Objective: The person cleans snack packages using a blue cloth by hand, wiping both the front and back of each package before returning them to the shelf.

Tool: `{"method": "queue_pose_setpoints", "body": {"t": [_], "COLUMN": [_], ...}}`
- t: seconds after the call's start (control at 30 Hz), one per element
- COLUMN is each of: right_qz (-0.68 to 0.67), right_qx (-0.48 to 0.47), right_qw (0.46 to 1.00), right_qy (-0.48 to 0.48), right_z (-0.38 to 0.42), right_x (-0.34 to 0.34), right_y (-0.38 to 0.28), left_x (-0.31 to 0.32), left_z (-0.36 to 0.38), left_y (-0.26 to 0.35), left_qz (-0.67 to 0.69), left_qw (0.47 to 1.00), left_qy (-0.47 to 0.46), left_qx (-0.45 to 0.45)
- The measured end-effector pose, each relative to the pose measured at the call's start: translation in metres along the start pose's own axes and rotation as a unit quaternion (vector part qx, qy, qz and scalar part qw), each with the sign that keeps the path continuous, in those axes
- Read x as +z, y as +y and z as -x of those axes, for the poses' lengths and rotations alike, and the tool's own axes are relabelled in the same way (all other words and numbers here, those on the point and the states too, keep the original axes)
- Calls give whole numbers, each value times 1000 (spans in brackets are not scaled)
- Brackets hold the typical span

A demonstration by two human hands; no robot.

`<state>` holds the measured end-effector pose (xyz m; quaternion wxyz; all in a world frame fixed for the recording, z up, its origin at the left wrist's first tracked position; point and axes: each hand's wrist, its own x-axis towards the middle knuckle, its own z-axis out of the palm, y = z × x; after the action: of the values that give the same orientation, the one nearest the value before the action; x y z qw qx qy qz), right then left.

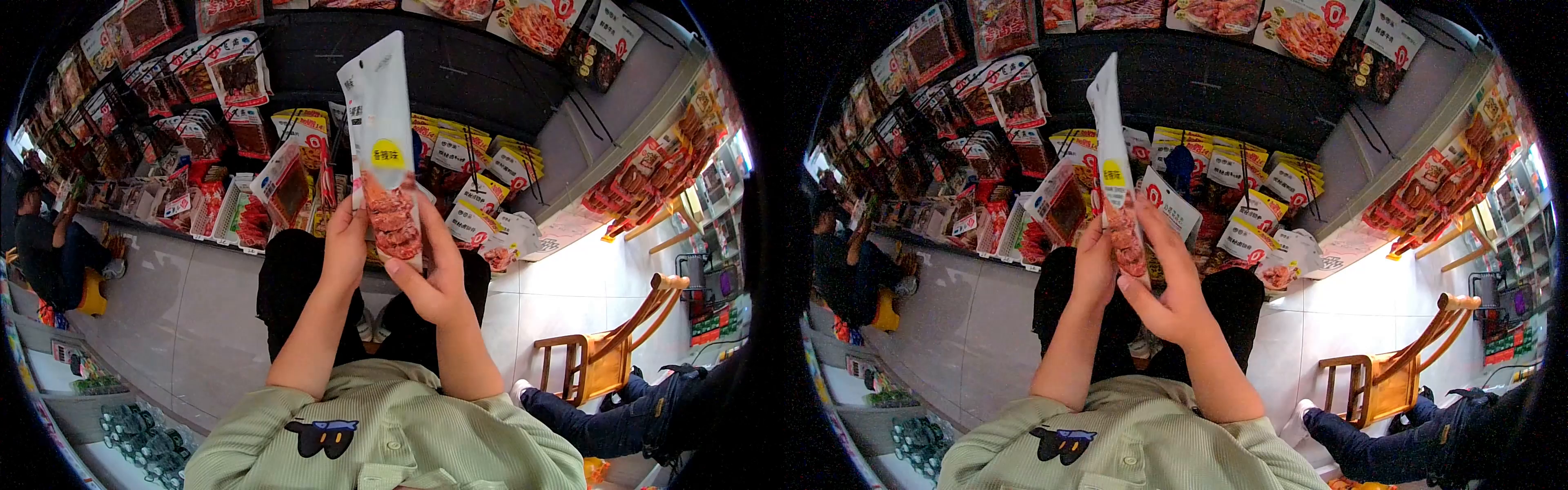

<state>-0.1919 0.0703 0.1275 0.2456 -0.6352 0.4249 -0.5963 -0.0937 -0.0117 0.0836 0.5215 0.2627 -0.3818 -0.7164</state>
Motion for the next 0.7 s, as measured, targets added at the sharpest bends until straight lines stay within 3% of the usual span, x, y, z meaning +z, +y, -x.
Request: {"method": "queue_pose_setpoints", "body": {"t": [0.1, 0.23, 0.53, 0.7], "right_qz": [48, 30, -77, -132], "right_qx": [-44, -27, 68, 112], "right_qw": [998, 999, 987, 962], "right_qy": [-14, -12, 123, 210], "right_z": [-4, -4, 1, 2], "right_x": [1, 3, 13, 11], "right_y": [-2, 0, 5, 5], "left_x": [0, 5, 6, 7], "left_z": [3, 5, 7, 10], "left_y": [2, 9, 13, 15], "left_qz": [24, 19, -10, -42], "left_qw": [1000, 999, 994, 988], "left_qy": [4, 43, 83, 49], "left_qx": [-9, -16, 68, 137]}}
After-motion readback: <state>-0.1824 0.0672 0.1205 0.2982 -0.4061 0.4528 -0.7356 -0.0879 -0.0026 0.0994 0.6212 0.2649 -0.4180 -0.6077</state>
